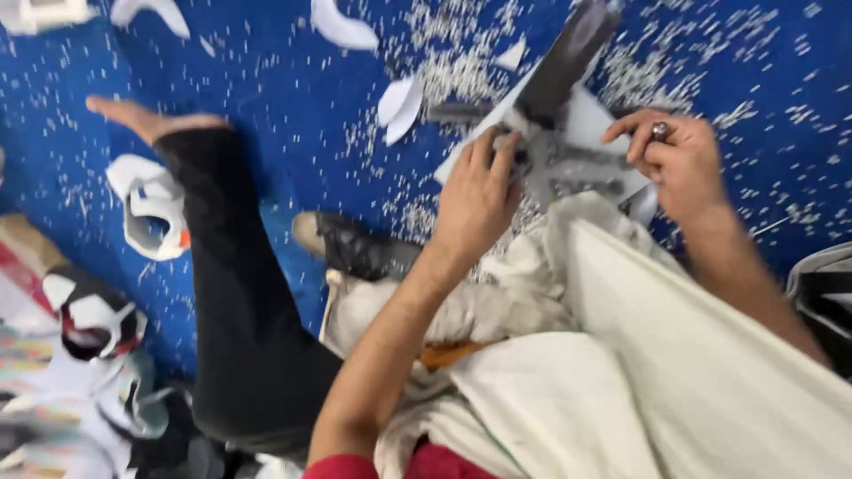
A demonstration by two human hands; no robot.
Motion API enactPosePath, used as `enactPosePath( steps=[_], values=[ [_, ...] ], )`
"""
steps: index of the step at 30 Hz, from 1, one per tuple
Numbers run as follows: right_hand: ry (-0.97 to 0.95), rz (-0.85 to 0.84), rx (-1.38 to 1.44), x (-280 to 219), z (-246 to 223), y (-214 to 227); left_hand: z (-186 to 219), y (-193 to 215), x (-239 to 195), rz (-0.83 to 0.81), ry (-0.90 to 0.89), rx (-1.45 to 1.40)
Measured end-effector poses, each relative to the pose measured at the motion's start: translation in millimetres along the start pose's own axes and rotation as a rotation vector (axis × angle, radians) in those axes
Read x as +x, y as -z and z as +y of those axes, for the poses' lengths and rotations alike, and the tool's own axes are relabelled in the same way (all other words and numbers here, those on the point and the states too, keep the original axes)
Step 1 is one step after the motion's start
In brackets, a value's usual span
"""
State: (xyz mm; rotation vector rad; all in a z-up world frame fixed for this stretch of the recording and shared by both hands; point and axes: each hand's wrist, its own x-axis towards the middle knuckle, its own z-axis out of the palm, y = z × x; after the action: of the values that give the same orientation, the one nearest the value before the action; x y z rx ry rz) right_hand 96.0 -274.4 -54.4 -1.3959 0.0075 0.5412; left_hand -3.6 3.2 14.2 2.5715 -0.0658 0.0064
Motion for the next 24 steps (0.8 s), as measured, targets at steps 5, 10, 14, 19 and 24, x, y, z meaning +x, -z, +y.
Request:
enactPosePath(
  steps=[5, 10, 14, 19, 24],
  values=[
    [0.068, -0.805, -0.345, -20, -102, -97, -16, 69, -120, -0.379, 0.235, -0.061],
    [-0.087, -1.522, -0.510, -50, -124, -158, 1, 117, -250, -0.628, 0.223, -0.431],
    [-0.140, -1.703, -0.771, -56, -104, -171, 14, 130, -226, -0.347, 0.478, -0.407],
    [-0.256, -1.362, -0.429, -44, -77, -134, 33, 136, -95, -0.040, 0.129, -0.302],
    [-0.352, -0.866, -0.433, -49, -56, -70, 66, 159, -42, 0.106, -0.078, -0.219]
  ],
)
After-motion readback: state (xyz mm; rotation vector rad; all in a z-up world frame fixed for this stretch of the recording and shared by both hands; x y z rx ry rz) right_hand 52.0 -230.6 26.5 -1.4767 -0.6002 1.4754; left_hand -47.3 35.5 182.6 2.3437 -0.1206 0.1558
